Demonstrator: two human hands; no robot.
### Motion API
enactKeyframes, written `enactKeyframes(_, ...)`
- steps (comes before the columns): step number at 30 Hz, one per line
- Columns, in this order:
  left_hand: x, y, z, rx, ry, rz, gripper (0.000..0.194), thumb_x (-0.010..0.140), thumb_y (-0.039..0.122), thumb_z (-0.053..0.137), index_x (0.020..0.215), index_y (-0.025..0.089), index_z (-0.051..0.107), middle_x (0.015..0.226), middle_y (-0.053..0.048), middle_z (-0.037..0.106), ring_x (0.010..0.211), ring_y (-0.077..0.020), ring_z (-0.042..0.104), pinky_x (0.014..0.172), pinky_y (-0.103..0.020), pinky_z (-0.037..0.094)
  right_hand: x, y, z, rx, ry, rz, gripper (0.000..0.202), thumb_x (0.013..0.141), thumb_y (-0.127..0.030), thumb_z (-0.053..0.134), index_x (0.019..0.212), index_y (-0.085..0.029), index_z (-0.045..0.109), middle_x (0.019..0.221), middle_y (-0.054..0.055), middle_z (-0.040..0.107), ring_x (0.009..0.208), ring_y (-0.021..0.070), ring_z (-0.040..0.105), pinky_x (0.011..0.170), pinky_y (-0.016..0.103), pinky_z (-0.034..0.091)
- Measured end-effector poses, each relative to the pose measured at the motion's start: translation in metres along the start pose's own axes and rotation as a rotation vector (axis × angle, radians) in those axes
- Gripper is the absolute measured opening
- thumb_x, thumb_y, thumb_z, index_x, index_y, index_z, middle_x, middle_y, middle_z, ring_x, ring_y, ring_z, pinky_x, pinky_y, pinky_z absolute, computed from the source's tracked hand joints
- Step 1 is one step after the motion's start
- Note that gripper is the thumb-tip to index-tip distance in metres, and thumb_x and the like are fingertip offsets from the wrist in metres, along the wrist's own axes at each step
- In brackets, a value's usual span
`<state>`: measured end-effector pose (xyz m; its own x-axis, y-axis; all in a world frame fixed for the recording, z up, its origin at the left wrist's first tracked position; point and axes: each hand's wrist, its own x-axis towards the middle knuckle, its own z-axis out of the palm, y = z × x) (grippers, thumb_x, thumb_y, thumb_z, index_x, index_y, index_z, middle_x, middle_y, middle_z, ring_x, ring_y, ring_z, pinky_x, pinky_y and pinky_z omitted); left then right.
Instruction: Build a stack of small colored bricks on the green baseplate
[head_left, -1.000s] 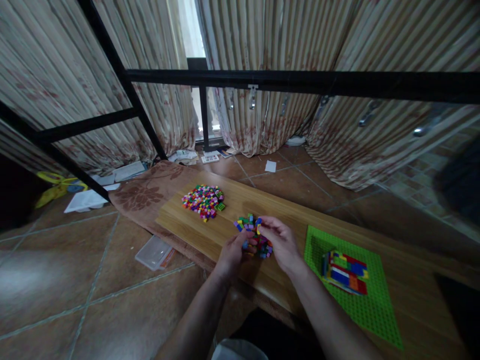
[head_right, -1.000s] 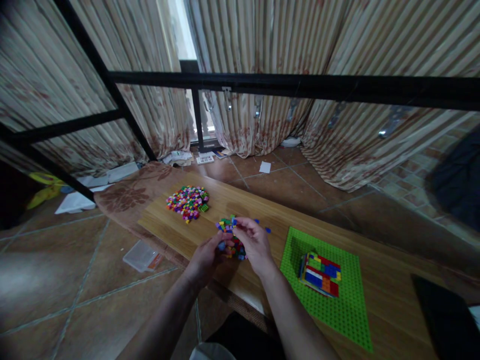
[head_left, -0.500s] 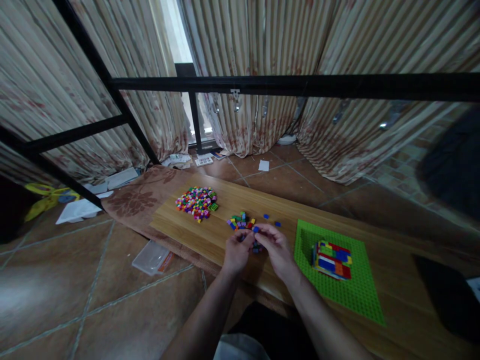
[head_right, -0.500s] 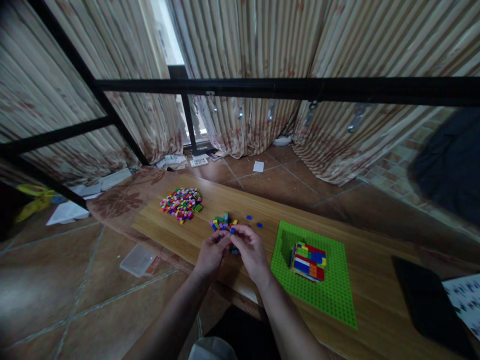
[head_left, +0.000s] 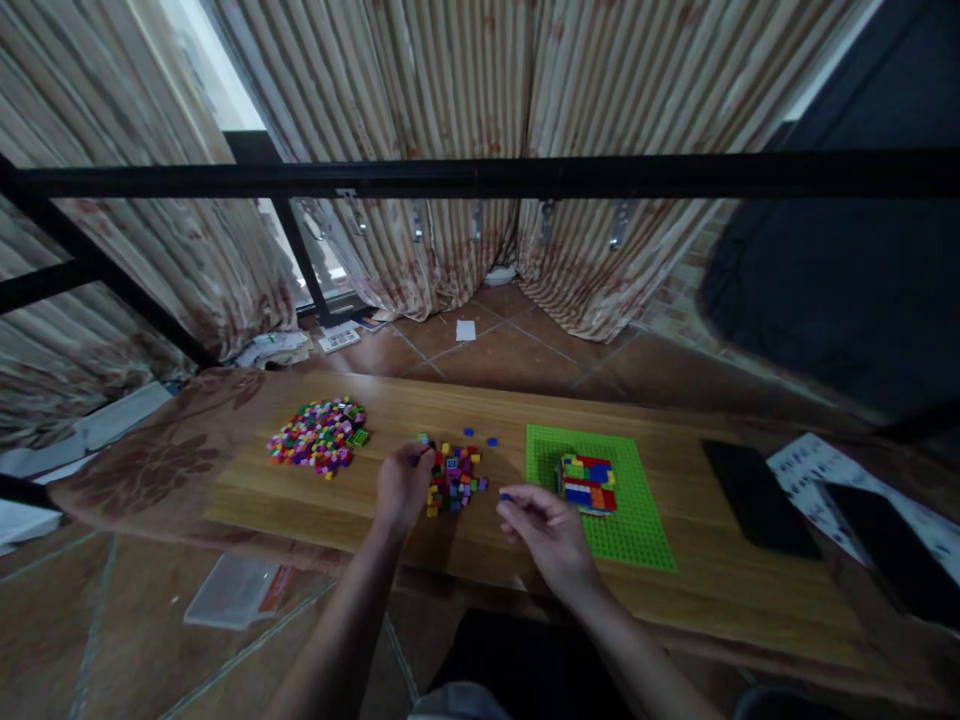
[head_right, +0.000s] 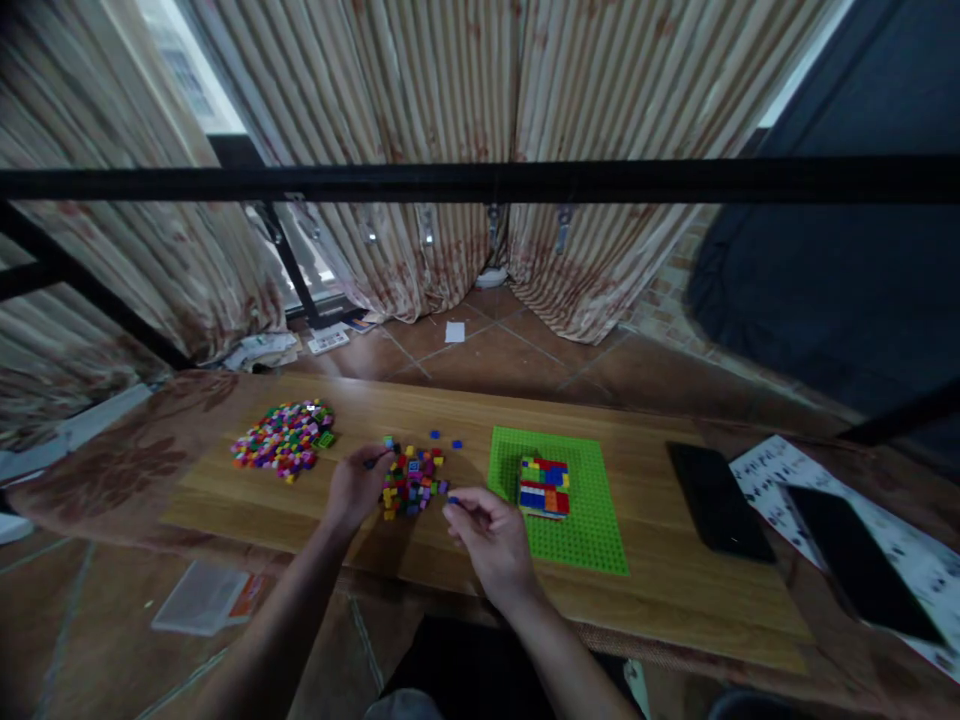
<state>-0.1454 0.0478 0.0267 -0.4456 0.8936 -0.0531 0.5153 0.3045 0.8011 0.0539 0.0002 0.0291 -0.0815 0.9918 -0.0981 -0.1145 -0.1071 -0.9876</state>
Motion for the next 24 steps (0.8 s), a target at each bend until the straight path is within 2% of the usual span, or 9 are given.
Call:
enactKeyframes(2,0.004,0.001,-0.002,0.100,0.003,-0.008,0.022,0.076,0.030,0.057,0.087,0.018,0.072,0.081,-0.006,0.072,0.078,-0.0206,0.065,0.066,-0.025,0.041,-0.014,0.004,-0.021,-0.009,0.043,0.016,0.024,0.067,-0.038,0.075,0.084,-0.021,0.071,0.068,-0.001,0.066,0.053,0.0106,0.059,0.048,0.022,0.050)
enactKeyframes(6,0.006,0.002,-0.007,0.162,0.038,-0.029,0.030,0.077,0.035,0.056,0.094,0.016,0.072,0.080,-0.008,0.072,0.075,-0.0215,0.064,0.061,-0.025,0.040,-0.031,0.009,-0.069,0.018,0.228,0.055,0.028,0.060,-0.038,0.080,0.082,-0.022,0.073,0.066,-0.001,0.067,0.054,0.0119,0.061,0.052,0.024,0.053)
enactKeyframes(9,-0.001,0.006,-0.008,0.051,0.038,-0.039,0.034,0.074,0.038,0.059,0.095,0.014,0.071,0.076,-0.007,0.070,0.070,-0.0196,0.063,0.058,-0.024,0.040,-0.035,0.009,-0.102,0.031,0.356,0.084,0.032,0.060,-0.040,0.080,0.084,-0.021,0.074,0.072,0.002,0.071,0.060,0.0134,0.065,0.059,0.026,0.056)
enactKeyframes(12,-0.022,0.013,0.001,-0.219,-0.012,-0.072,0.042,0.069,0.045,0.062,0.095,0.012,0.070,0.070,-0.004,0.067,0.060,-0.0151,0.058,0.052,-0.022,0.039,-0.035,0.007,-0.125,0.064,0.434,0.102,0.035,0.060,-0.043,0.079,0.086,-0.020,0.074,0.079,0.005,0.073,0.069,0.0166,0.068,0.067,0.029,0.057)
enactKeyframes(15,-0.061,0.026,0.020,-0.497,-0.177,-0.192,0.051,0.062,0.054,0.068,0.093,0.013,0.069,0.067,-0.001,0.063,0.049,-0.0088,0.048,0.047,-0.020,0.034,-0.032,0.006,-0.133,0.116,0.466,0.085,0.036,0.060,-0.043,0.080,0.086,-0.019,0.074,0.081,0.006,0.074,0.072,0.0181,0.069,0.071,0.032,0.057)
enactKeyframes(19,-0.116,0.053,0.051,-0.602,-0.460,-0.285,0.048,0.064,0.052,0.070,0.093,0.014,0.070,0.079,-0.005,0.065,0.056,-0.0092,0.053,0.050,-0.020,0.037,-0.029,0.004,-0.130,0.100,0.434,0.020,0.032,0.067,-0.044,0.075,0.089,-0.020,0.074,0.086,0.006,0.074,0.076,0.0188,0.070,0.076,0.034,0.056)
enactKeyframes(21,-0.135,0.066,0.065,-0.639,-0.555,-0.288,0.046,0.067,0.052,0.068,0.093,0.014,0.069,0.078,-0.005,0.065,0.057,-0.0091,0.052,0.050,-0.020,0.036,-0.032,0.003,-0.128,0.040,0.395,-0.032,0.028,0.072,-0.042,0.071,0.091,-0.022,0.074,0.090,0.006,0.073,0.078,0.0182,0.069,0.076,0.034,0.056)
enactKeyframes(24,-0.149,0.082,0.082,-0.683,-0.654,-0.295,0.046,0.068,0.052,0.068,0.093,0.014,0.068,0.075,-0.003,0.062,0.055,-0.0082,0.049,0.048,-0.020,0.032,-0.041,0.000,-0.123,-0.103,0.335,-0.173,0.018,0.078,-0.036,0.066,0.091,-0.024,0.074,0.093,0.004,0.071,0.082,0.0173,0.067,0.077,0.032,0.055)
